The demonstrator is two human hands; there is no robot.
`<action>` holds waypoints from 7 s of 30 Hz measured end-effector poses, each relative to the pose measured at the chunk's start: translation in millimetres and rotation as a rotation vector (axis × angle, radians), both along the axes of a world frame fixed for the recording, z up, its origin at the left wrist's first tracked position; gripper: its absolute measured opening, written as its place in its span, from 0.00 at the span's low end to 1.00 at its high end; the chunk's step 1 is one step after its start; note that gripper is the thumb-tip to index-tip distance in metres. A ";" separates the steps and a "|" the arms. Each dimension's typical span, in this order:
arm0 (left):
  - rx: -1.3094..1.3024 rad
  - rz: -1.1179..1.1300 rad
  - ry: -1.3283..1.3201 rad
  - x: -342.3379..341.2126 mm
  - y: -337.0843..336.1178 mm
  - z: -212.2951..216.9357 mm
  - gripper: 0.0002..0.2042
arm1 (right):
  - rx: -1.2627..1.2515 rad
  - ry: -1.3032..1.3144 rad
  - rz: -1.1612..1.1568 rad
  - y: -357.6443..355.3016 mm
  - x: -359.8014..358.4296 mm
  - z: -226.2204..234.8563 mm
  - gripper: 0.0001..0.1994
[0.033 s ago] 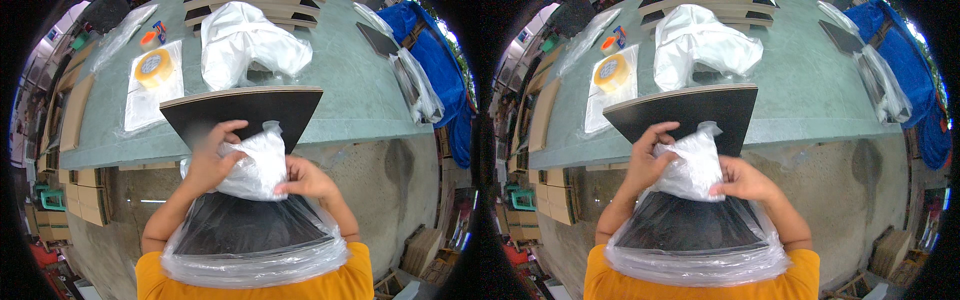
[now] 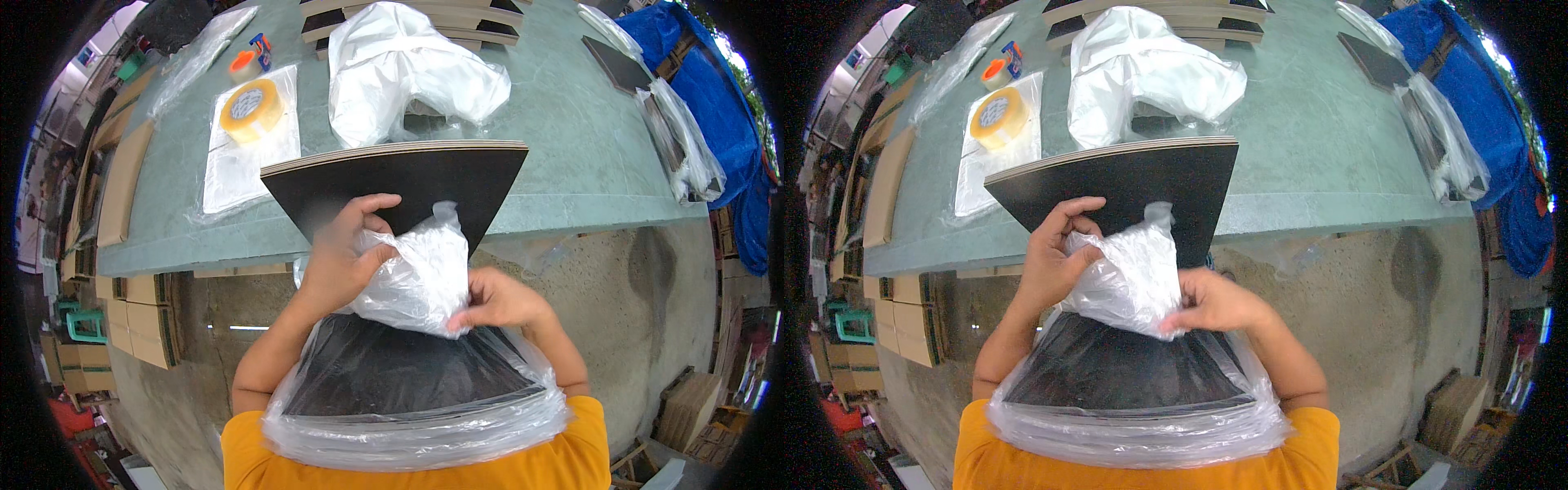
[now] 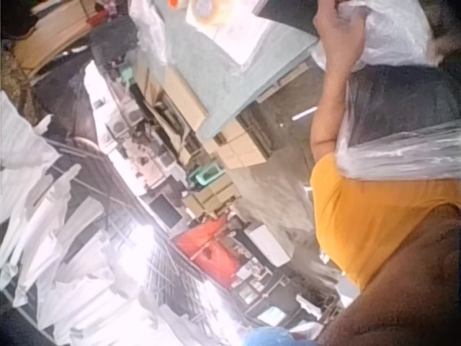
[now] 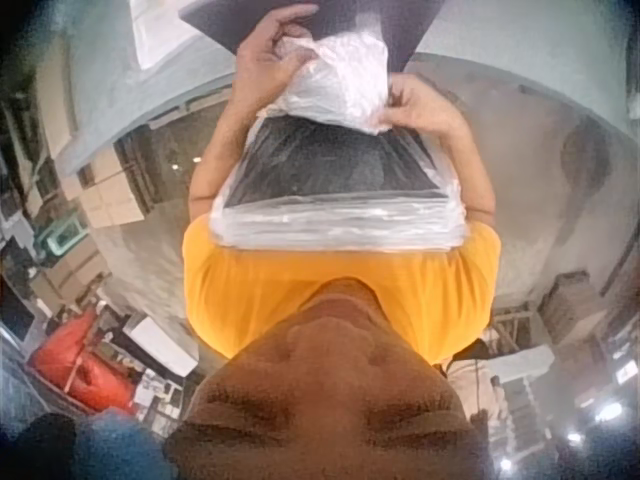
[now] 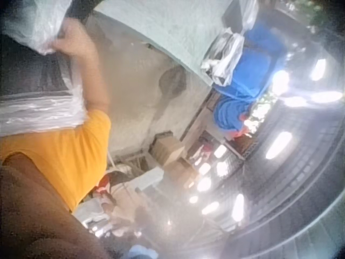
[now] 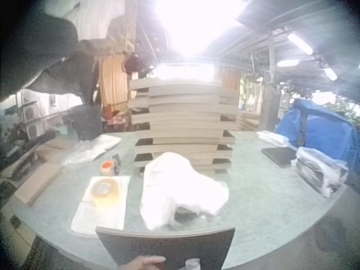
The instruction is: The person wraps thin rectangular boards in plastic sheets by hand, placing each wrapped board onto a stack.
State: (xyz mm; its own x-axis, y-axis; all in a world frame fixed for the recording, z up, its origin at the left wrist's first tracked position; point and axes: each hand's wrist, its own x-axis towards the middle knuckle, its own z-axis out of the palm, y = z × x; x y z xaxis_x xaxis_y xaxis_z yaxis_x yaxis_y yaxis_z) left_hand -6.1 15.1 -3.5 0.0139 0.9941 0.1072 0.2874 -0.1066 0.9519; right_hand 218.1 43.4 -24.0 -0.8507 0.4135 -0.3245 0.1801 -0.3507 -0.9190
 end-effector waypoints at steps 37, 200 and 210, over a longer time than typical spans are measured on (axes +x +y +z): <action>0.140 0.955 -0.249 -153.9 -70.6 -23.5 0.02 | -0.017 0.103 -0.651 23.9 66.1 -41.1 0.10; -0.011 -0.464 1.343 -54.4 -29.8 -8.9 0.04 | 1.364 -0.657 0.630 22.0 7.7 19.9 0.13; 0.044 0.601 0.400 -88.1 -25.7 45.1 0.06 | 1.566 -0.198 -0.809 37.3 7.2 39.4 0.15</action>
